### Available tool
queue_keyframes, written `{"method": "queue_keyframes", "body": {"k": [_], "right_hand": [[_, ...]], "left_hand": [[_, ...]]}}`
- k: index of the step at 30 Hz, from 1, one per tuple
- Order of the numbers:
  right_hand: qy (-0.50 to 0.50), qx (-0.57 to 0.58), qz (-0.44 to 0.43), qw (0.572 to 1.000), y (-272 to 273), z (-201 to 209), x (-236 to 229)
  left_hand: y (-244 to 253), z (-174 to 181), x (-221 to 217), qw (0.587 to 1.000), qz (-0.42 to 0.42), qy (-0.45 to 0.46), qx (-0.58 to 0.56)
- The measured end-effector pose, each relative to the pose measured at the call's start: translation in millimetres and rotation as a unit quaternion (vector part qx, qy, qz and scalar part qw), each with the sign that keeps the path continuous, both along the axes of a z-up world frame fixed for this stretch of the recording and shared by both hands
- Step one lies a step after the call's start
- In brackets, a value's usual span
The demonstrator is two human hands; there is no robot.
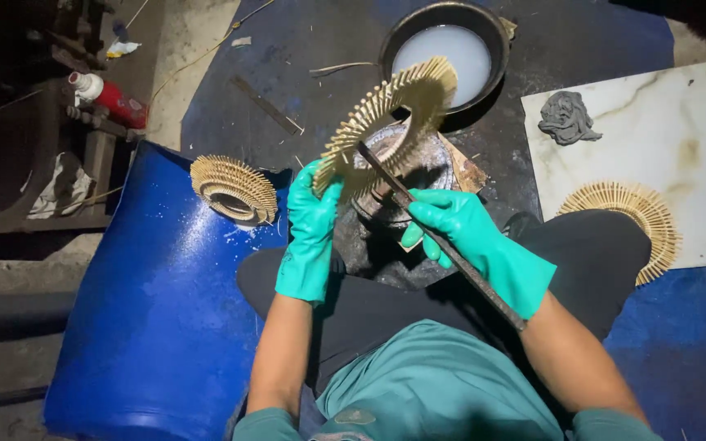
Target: Finishing the edges of a circular bamboo basket base using a metal scraping tool.
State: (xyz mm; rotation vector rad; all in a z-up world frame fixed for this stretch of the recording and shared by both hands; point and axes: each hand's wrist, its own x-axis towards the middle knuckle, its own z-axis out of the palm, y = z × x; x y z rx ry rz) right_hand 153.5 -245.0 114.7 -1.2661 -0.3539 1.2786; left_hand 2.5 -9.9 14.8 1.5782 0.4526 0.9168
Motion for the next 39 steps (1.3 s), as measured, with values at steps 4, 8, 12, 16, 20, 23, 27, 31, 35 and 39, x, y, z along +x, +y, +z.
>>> {"method": "queue_keyframes", "body": {"k": [4,8,12,16,20,23,27,31,35,39], "right_hand": [[-0.032,-0.005,-0.031,0.999,-1,-4,0],[-0.060,-0.026,0.046,0.997,-4,4,0],[-0.031,-0.061,0.045,0.997,-7,1,0],[-0.043,-0.062,-0.005,0.997,-7,-5,0],[-0.011,-0.017,-0.031,0.999,-10,-1,-4],[-0.029,0.005,0.034,0.999,-13,-8,-4],[-0.051,-0.084,0.059,0.993,-12,0,1],[-0.044,-0.077,0.025,0.996,-9,-2,3],[-0.031,-0.018,0.048,0.998,-15,-3,5],[-0.011,0.052,0.037,0.998,-12,-6,5]], "left_hand": [[10,-9,-6,0.998,0.053,0.035,-0.011],[8,-15,-4,0.997,0.047,0.013,-0.058],[6,-16,-5,0.996,0.052,0.001,-0.070],[8,-20,-5,0.997,0.043,0.017,-0.067],[5,-18,-5,0.997,0.032,-0.014,-0.074],[6,-17,-4,0.996,0.054,0.035,-0.069],[8,-17,-8,0.998,0.051,0.042,-0.012],[4,3,-2,0.997,0.038,0.062,-0.012],[-3,17,-5,0.997,-0.007,0.045,-0.060],[-14,40,2,0.993,-0.064,-0.071,-0.075]]}}
